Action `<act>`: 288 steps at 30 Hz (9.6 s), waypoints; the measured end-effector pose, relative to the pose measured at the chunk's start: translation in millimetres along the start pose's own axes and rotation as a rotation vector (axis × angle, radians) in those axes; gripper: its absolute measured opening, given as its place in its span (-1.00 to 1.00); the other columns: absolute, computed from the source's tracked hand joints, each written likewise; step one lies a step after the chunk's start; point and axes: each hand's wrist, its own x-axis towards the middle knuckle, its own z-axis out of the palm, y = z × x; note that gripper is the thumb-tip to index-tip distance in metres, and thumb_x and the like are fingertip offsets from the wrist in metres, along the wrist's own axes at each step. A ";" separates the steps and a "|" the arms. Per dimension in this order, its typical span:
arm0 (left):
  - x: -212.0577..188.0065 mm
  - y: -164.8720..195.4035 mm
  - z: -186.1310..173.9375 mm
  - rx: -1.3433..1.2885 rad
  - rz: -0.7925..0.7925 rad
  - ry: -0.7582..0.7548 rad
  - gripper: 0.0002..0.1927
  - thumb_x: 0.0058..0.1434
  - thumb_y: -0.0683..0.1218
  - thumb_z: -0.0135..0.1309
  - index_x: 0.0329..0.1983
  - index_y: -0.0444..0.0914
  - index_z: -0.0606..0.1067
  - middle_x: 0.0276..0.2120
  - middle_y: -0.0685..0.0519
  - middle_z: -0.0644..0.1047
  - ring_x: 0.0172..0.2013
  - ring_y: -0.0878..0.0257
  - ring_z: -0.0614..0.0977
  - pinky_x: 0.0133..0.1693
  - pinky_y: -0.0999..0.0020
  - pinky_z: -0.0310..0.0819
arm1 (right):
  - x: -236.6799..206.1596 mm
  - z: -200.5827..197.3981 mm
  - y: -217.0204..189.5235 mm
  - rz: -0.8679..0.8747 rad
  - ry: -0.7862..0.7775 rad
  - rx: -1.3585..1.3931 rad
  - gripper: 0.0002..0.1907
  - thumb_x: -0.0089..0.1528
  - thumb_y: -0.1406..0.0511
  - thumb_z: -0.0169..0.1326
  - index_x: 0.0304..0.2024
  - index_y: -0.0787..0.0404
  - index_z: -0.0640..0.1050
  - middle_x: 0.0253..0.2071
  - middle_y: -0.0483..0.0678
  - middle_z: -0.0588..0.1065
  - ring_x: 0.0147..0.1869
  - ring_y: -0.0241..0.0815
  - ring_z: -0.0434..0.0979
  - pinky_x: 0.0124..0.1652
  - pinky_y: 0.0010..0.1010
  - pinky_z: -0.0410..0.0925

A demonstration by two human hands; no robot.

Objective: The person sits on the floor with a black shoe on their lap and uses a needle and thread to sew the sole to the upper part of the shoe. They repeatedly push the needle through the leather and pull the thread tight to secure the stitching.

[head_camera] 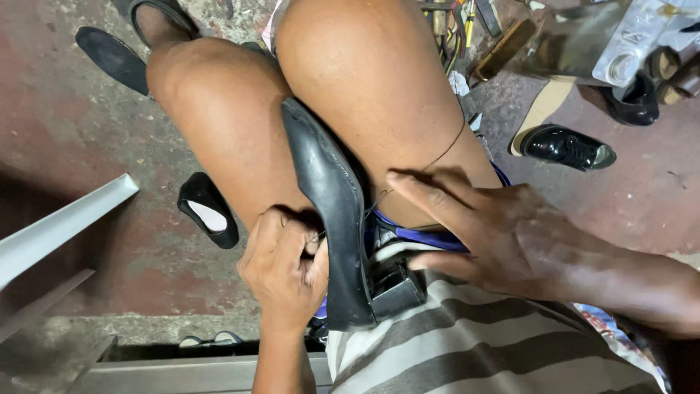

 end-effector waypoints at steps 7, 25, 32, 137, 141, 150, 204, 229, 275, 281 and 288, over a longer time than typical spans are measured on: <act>-4.5 -6.5 18.5 0.070 0.013 0.182 -0.64 0.30 -0.26 0.21 -0.57 -0.28 0.34 -0.47 0.05 0.42 -0.45 0.19 0.41 -0.40 0.21 0.23 | 20.8 31.1 10.1 -0.310 0.430 -0.045 -0.25 0.20 -0.07 0.22 0.18 0.34 0.37 -0.13 0.06 0.52 -0.14 -0.04 0.61 -0.14 -0.26 0.50; 14.3 12.1 -10.3 -0.049 -0.024 -0.164 -0.77 0.09 -0.28 0.17 -0.19 -0.31 0.44 -0.22 -0.11 0.47 -0.23 -0.05 0.51 -0.17 0.16 0.40 | 25.0 -0.9 44.7 -0.554 0.275 1.211 -0.75 0.55 0.23 -0.16 -0.18 0.21 0.40 -0.30 0.05 0.51 -0.05 -0.15 0.53 0.23 -0.15 0.39; 28.5 0.4 -11.5 -0.086 -0.051 -0.177 -0.80 -0.04 -0.23 0.24 -0.51 -0.25 0.40 -0.47 0.01 0.37 -0.39 0.06 0.43 -0.35 0.20 0.31 | 38.9 6.0 28.6 -0.333 0.063 1.364 -0.76 0.52 0.28 -0.16 -0.26 0.18 0.37 -0.45 -0.19 0.31 -0.40 -0.43 0.33 -0.28 -0.47 0.39; 100.4 -34.6 -36.8 -0.107 0.359 -0.806 -0.62 0.27 0.02 0.07 0.08 -0.24 0.41 -0.09 -0.07 0.56 -0.50 -0.05 0.60 -0.50 0.12 0.47 | 68.9 -11.8 13.0 -0.533 0.211 -0.002 -0.77 0.20 0.29 0.24 -0.10 0.19 0.63 -0.33 -0.04 0.62 -0.43 -0.15 0.62 -0.39 -0.32 0.50; 96.9 -38.9 -36.8 -0.148 0.370 -0.763 -0.66 0.26 0.00 0.11 0.01 -0.26 0.41 -0.13 -0.07 0.55 -0.45 -0.06 0.61 -0.46 0.11 0.46 | 72.0 -11.0 2.7 -0.493 0.210 -0.028 -0.90 0.22 0.30 0.25 -0.29 0.21 0.62 -0.46 -0.06 0.58 -0.50 -0.12 0.58 -0.50 -0.29 0.43; 90.2 -36.8 -41.2 -0.181 0.380 -0.668 -0.66 0.22 -0.04 0.15 -0.04 -0.29 0.39 -0.17 -0.08 0.54 -0.38 -0.07 0.62 -0.40 0.10 0.48 | 74.0 -7.8 -15.5 -0.424 0.183 -0.078 -0.93 0.22 0.33 0.21 -0.34 0.20 0.61 -0.48 -0.06 0.57 -0.51 -0.11 0.56 -0.49 -0.27 0.39; 0.5 18.0 -12.5 -0.655 -0.522 -0.166 -0.80 0.43 -0.16 -0.09 -0.03 -0.30 0.54 -0.52 0.27 0.45 -0.50 0.54 0.36 -0.47 0.57 0.27 | 34.6 -10.7 3.1 -0.405 0.164 0.132 -0.81 0.25 0.30 0.05 -0.10 0.16 0.60 -0.28 0.00 0.55 -0.18 0.06 0.59 -0.16 -0.13 0.42; 8.7 1.2 -16.9 -0.779 -0.551 -0.298 -0.96 0.36 -0.29 0.06 -0.22 -0.32 0.44 -0.60 0.28 0.27 -0.57 0.54 0.22 -0.56 0.55 0.10 | 35.9 0.1 -3.6 -0.419 0.228 -0.008 -0.81 0.30 0.28 0.06 -0.06 0.20 0.53 -0.21 -0.03 0.49 -0.07 -0.01 0.56 -0.10 -0.19 0.39; 35.9 78.9 2.7 0.034 0.205 -0.016 -0.80 0.26 -0.23 0.28 -0.10 -0.28 0.52 -0.13 0.00 0.59 -0.24 0.10 0.57 -0.28 0.26 0.46 | 7.1 -30.8 34.8 -0.452 0.437 -0.335 -0.75 0.18 0.03 0.22 -0.30 0.00 0.60 -0.42 -0.18 0.49 -0.35 -0.18 0.58 -0.47 -0.36 0.40; 21.4 67.1 0.9 -0.151 0.094 0.097 -0.84 0.32 -0.31 0.14 -0.08 -0.34 0.43 -0.21 -0.03 0.58 -0.23 0.14 0.54 -0.18 0.31 0.44 | 22.7 -10.3 30.1 -0.672 0.584 0.080 -0.57 0.20 0.10 0.13 -0.05 0.29 0.51 -0.10 0.08 0.53 -0.09 0.00 0.60 -0.16 -0.26 0.48; 8.4 66.5 -13.6 -0.938 -0.211 -0.093 -0.76 0.44 -0.30 0.03 0.15 -0.39 0.42 -0.29 0.13 0.49 -0.25 0.42 0.55 -0.04 0.41 0.61 | 7.9 -14.8 41.0 -0.341 0.143 0.271 -0.86 0.22 0.21 0.22 -0.25 0.13 0.62 -0.34 -0.12 0.63 -0.29 -0.19 0.68 -0.28 -0.33 0.49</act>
